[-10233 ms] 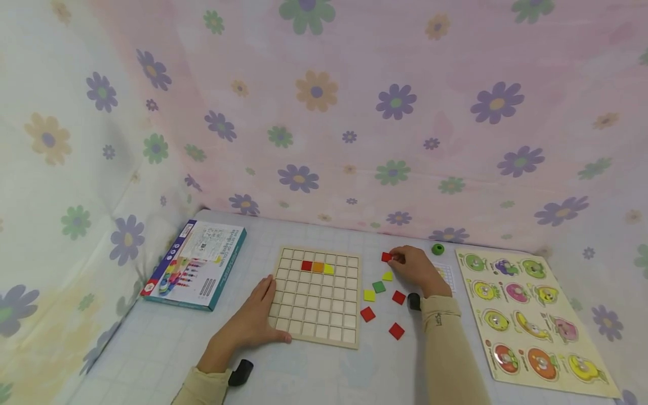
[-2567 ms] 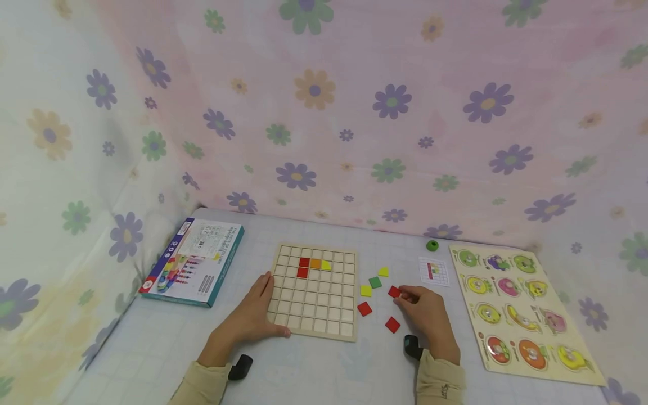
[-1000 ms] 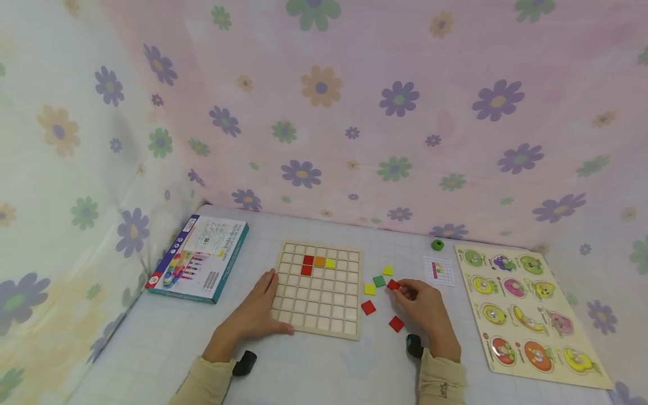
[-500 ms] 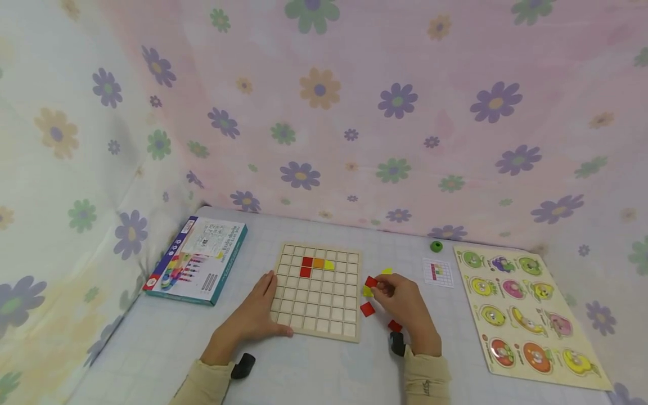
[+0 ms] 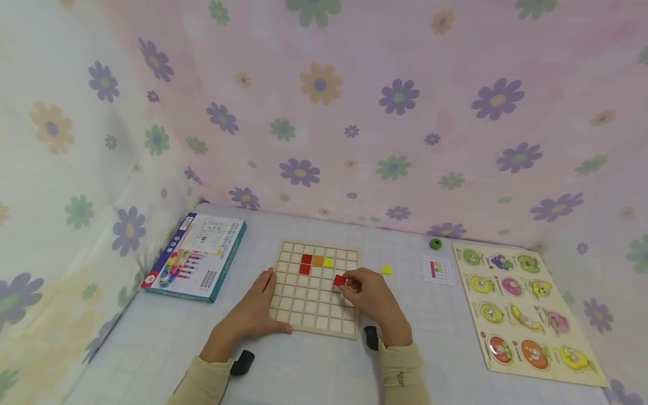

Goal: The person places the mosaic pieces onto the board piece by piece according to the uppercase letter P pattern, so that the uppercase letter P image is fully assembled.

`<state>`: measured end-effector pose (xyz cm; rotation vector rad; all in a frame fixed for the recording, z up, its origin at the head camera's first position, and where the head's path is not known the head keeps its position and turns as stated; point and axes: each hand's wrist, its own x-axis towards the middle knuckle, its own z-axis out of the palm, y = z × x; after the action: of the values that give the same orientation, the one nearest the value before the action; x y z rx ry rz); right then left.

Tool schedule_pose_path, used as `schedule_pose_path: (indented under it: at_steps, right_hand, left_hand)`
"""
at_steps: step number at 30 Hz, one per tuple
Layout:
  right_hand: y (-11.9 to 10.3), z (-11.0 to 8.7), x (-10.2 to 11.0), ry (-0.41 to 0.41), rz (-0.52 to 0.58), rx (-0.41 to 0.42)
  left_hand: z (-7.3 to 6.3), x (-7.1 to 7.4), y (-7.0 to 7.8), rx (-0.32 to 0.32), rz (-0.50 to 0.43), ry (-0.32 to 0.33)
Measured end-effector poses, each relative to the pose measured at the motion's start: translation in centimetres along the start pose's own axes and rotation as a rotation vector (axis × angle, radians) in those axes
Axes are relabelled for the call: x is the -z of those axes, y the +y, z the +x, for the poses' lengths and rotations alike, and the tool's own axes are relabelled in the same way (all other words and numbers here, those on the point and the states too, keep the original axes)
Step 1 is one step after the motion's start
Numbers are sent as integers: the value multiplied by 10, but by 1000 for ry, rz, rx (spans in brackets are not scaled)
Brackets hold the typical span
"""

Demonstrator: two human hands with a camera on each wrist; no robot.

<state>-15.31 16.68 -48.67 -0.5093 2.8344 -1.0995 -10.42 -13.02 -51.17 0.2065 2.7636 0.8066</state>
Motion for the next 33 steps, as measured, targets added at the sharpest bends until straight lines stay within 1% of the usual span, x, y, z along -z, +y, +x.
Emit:
schedule_pose_path:
  at_steps: [7,14,21,26,33]
  right_hand:
    - [-18,9,-9,-5,2,78]
    - [-27,19,-19,-21,5,126]
    - [-29,30,-30,-48,-16,144]
    - [-32,36,-38,-79,-24,148]
    - [-36,42,-48,-80,-51,160]
  left_hand:
    - [-1,-2,-2,-1,-12,-7]
    - [1,-3,-3,1,-22,-10]
    - [3,-2,-4,-12,6,1]
    - [2,-2,-4,-7,5,-6]
    - [1,-1,-3,-10,6,-11]
